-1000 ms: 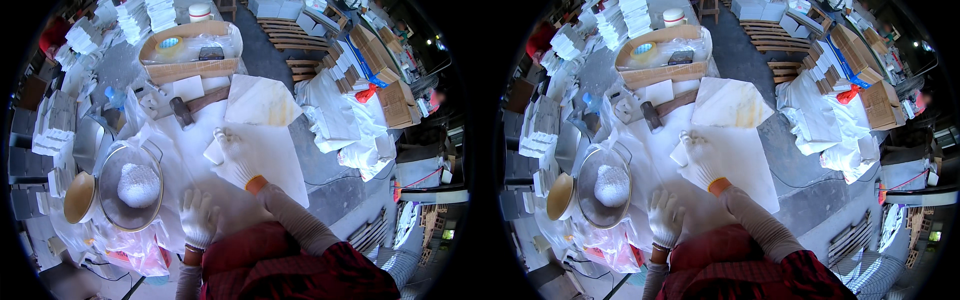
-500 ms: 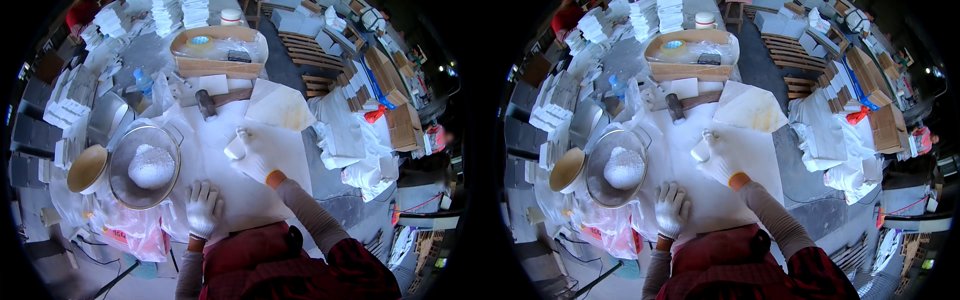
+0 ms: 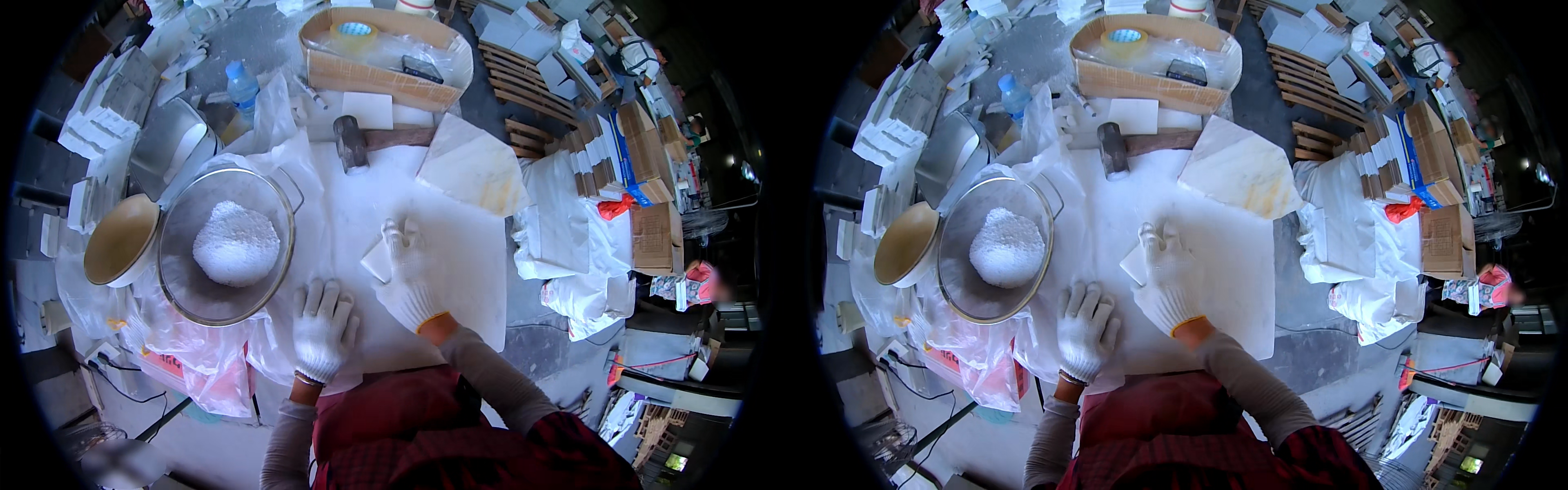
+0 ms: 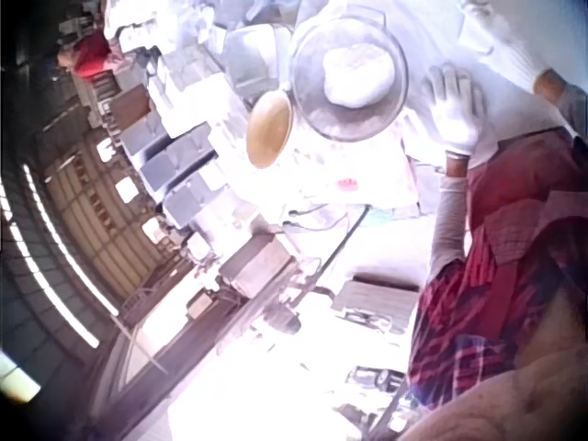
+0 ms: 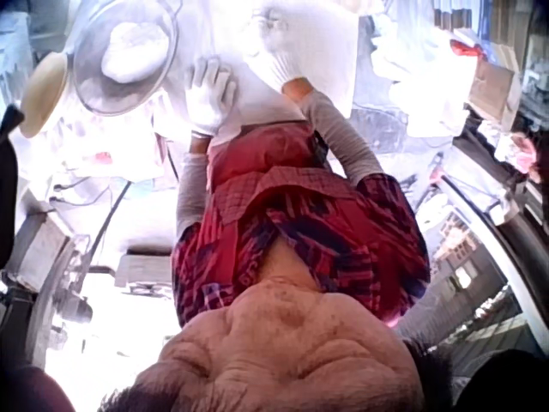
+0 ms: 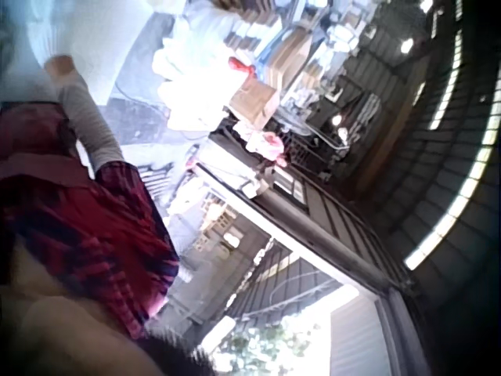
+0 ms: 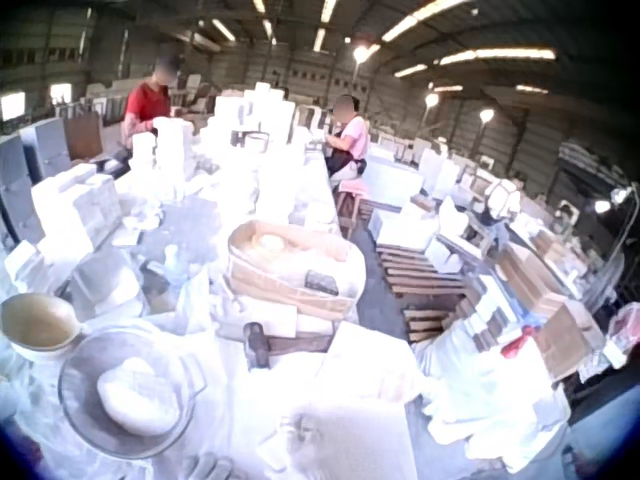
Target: The person puts on white gloves, then scoops a white granular powder from a metal bowl into a yellow bowl using a small scoop. The person then sifts the powder through a metal sieve into the bowl, repeating the scooping and sifting steps multiple times.
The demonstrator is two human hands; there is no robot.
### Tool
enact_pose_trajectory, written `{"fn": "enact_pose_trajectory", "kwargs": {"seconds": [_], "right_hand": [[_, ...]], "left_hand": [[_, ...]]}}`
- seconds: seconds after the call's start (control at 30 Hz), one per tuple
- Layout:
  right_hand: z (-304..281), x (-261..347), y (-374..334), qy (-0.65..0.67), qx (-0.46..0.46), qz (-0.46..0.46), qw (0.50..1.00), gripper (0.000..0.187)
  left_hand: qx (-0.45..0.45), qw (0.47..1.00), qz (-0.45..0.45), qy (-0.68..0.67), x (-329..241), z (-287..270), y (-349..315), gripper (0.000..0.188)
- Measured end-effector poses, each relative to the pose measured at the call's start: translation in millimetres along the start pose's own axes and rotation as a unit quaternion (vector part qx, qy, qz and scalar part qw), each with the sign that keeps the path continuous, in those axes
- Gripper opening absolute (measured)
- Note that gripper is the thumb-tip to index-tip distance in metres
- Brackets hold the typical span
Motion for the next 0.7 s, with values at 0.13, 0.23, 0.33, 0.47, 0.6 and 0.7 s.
{"fn": "enact_pose_trajectory", "kwargs": {"seconds": [0.13,0.23,0.33,0.47,0.6,0.7], "right_hand": [[-1.8,-6.4,27.8,0.071,-0.019,-0.003,0.997,0.082],[-1.8,-7.7,37.0,0.079,-0.027,-0.043,0.996,0.083],[-1.4,-9.2,28.2,0.075,-0.011,-0.050,0.996,0.084],[5.6,-14.3,17.8,0.088,0.002,-0.041,0.995,0.087],[-5.1,-12.3,42.4,0.117,-0.022,-0.063,0.991,0.081],[-13.1,-13.7,45.1,0.091,0.035,-0.091,0.991,0.079]], "left_hand": [[0.007,1.000,0.005,0.006,-1.0,1.7,3.5,0.032],[0.004,1.000,0.004,0.012,-0.5,3.4,3.3,0.033],[0.012,1.000,-0.001,0.010,2.1,6.3,1.4,0.034],[0.020,1.000,0.001,-0.005,-0.4,1.2,9.3,0.031],[0.001,1.000,0.008,0.012,-1.6,0.5,7.2,0.031],[-0.012,0.999,0.011,0.028,-3.7,-1.1,4.7,0.031]]}}
Point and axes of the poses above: each hand's wrist, its own y-axis towards the middle knuckle, its own z-axis out of the palm, x = y × z, the point moved 7 cm from there along y, towards the middle knuckle, and after that the axes turned 15 degrees about x, right-handed, at the moved point
